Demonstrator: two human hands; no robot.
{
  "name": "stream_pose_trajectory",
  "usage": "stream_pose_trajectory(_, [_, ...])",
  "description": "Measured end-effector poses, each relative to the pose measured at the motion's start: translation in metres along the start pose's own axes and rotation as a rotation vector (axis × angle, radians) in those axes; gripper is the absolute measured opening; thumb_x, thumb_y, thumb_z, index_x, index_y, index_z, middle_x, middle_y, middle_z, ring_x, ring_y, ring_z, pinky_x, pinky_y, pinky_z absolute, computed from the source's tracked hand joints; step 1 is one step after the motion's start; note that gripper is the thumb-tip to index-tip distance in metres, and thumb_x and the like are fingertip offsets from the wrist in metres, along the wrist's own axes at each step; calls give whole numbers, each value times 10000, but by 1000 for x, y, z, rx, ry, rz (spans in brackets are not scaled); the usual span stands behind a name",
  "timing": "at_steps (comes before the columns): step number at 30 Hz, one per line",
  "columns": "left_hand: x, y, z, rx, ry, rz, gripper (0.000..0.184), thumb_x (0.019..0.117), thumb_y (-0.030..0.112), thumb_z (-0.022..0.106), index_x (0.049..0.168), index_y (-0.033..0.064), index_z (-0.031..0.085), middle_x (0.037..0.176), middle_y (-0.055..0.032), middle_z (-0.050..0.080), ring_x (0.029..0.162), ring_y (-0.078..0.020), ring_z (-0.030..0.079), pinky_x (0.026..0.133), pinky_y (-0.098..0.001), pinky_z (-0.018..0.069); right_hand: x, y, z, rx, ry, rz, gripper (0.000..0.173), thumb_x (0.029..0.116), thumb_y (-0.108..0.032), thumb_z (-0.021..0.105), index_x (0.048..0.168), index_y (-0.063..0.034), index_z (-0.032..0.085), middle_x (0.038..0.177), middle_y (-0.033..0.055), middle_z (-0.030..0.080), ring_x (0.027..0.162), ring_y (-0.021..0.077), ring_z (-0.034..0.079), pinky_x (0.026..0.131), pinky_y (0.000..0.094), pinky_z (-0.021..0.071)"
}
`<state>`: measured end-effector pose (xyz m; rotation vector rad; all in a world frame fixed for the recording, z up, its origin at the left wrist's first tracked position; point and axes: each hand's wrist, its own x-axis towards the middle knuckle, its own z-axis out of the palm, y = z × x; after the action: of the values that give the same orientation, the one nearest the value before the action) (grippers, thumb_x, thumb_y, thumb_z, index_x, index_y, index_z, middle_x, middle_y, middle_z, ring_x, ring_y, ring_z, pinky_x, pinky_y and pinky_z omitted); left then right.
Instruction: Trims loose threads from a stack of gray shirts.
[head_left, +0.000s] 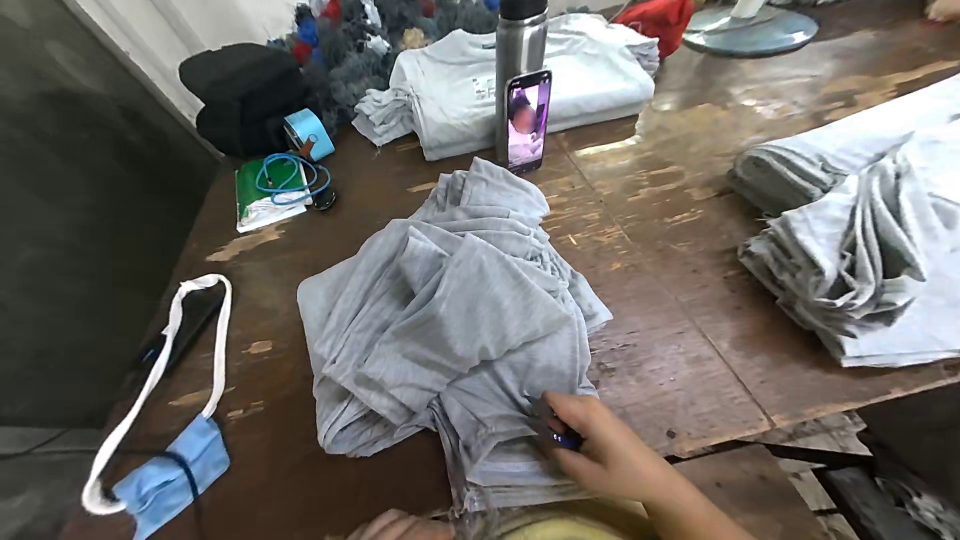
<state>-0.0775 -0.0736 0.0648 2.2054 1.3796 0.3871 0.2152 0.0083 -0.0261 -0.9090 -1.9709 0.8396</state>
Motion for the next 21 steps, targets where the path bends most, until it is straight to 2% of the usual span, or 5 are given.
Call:
stream_pose_trajectory(6, [51, 13, 46, -62, 426, -70, 545, 859, 357, 802, 1270, 16, 692, 1065, -192, 681, 910, -217, 663, 737, -324, 564, -4, -4, 3, -16, 25, -54, 102, 876, -137, 626, 870, -57, 562, 653, 29, 505, 562, 87, 494, 505, 229, 417])
stream_pose_trajectory(9, [72, 3, 70, -136, 653, 0, 377, 790, 95, 649, 1144, 38, 765, 911, -86, 709, 806, -116, 655, 732, -267, 545, -6, -12, 9, -137, 105, -160, 137, 857, -148, 648, 885, -54, 552, 739, 75, 544, 616, 141, 538, 537, 253, 463])
stream_pose_trajectory(12, [70, 2, 56, -668, 700, 82, 330, 1031, 66, 471, 1217, 169, 723, 1205, 112, 728, 1130, 16, 653, 999, -214, 533, -1, -19, -5, -257, 273, -162, 145, 865, -164, 639, 918, -67, 546, 921, 101, 582, 713, 125, 572, 565, 218, 487])
stream_pose_trajectory(16, [77, 3, 32, -979, 661, 101, 279, 1058, 210, 511, 1152, 272, 766, 1151, 130, 741, 1084, -21, 675, 959, -247, 550, 18, -40, -41, -66, 468, -232, 130, 926, -193, 632, 992, -138, 534, 1218, -13, 588, 992, -19, 589, 820, 118, 494])
stream_pose_trajectory(21, [107, -10, -2, -1171, 608, 36, 620, 1054, 415, 484, 1569, 101, 342, 1586, -68, 429, 1317, -230, 587, 1046, -393, 538, 57, -51, -23, 195, 417, -349, 85, 976, -103, 609, 974, -128, 528, 1473, 94, 487, 1352, 271, 559, 1045, 470, 579])
